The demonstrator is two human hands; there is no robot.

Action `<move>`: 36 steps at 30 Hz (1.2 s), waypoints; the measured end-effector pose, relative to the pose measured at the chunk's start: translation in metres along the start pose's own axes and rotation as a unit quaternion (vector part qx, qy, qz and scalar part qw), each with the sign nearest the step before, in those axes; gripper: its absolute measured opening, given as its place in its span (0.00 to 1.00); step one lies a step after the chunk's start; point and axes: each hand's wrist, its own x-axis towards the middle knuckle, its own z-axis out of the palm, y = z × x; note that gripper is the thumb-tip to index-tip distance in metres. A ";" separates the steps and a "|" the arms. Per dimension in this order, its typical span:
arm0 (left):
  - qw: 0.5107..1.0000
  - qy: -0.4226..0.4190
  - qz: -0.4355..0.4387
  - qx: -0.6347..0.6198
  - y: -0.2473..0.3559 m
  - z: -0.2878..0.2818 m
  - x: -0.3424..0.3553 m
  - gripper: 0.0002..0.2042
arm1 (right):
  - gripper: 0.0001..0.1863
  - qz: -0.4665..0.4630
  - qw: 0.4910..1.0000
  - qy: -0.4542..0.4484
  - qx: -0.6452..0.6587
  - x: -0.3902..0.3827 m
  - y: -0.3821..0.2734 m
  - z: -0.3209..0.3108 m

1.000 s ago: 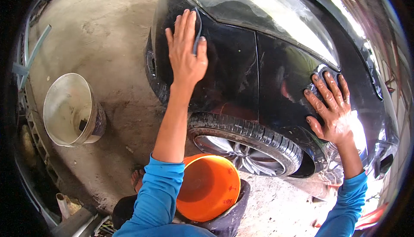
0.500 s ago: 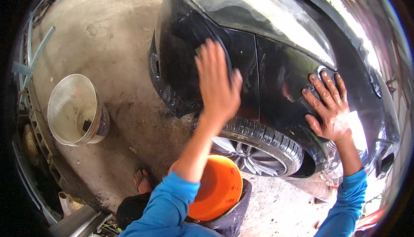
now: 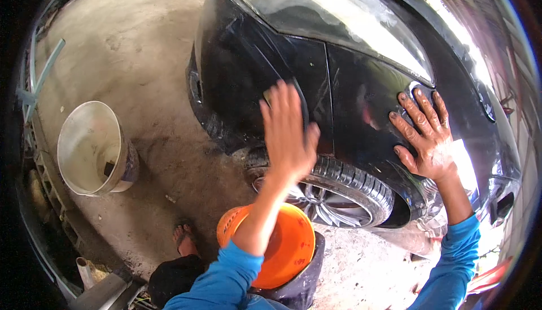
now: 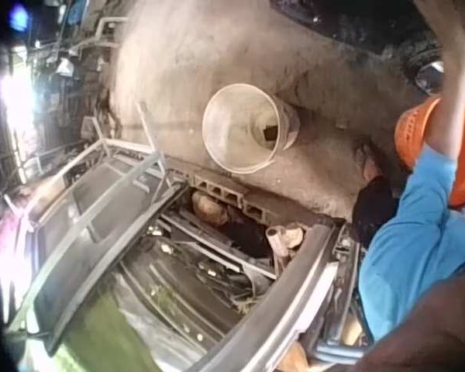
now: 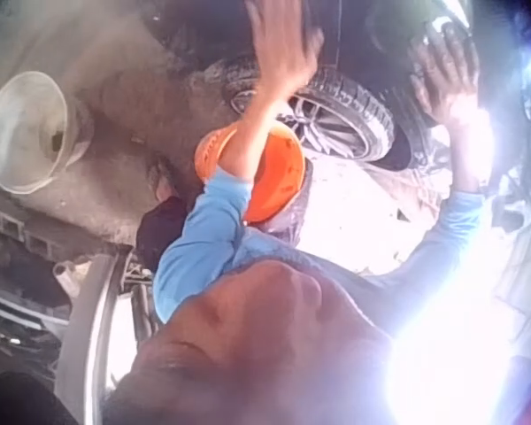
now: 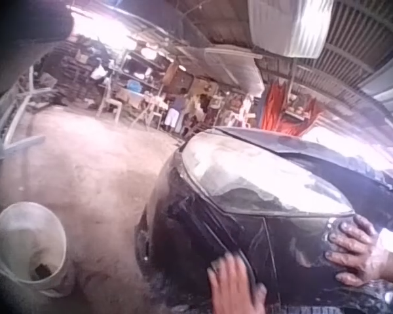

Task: Sanding the body panels of a black car using wet sandpaper to prepare it for repair or painting.

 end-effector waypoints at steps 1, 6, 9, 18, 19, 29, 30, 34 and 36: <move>0.999 0.036 0.015 0.026 -0.013 -0.018 0.035 0.36 | 0.29 -0.001 1.000 -0.001 0.007 0.000 0.001 0.000; 0.987 0.147 -0.050 0.051 -0.048 -0.034 0.096 0.32 | 0.30 -0.003 1.000 -0.003 -0.007 0.015 -0.006 -0.010; 1.000 -0.004 -0.011 -0.025 0.010 -0.004 -0.003 0.37 | 0.29 0.009 1.000 -0.013 0.001 0.003 -0.002 -0.001; 1.000 -0.001 0.020 0.011 0.020 -0.018 0.020 0.33 | 0.30 0.008 1.000 -0.005 0.007 0.008 -0.004 -0.005; 0.999 -0.025 0.028 -0.006 0.027 -0.009 -0.013 0.33 | 0.30 0.012 1.000 -0.011 0.010 0.006 -0.003 -0.004; 0.999 -0.031 0.006 -0.032 0.040 -0.004 -0.049 0.36 | 0.30 0.011 1.000 -0.004 0.009 0.010 -0.006 -0.006; 1.000 -0.022 0.018 -0.006 0.038 -0.003 -0.055 0.36 | 0.31 0.011 1.000 -0.010 0.013 0.010 -0.007 -0.004; 1.000 -0.012 0.003 -0.012 0.040 -0.013 -0.005 0.36 | 0.31 0.008 1.000 -0.008 0.006 0.010 -0.005 -0.009; 1.000 -0.018 0.002 -0.021 0.042 -0.012 -0.021 0.35 | 0.31 0.008 1.000 -0.002 0.003 0.010 -0.005 -0.009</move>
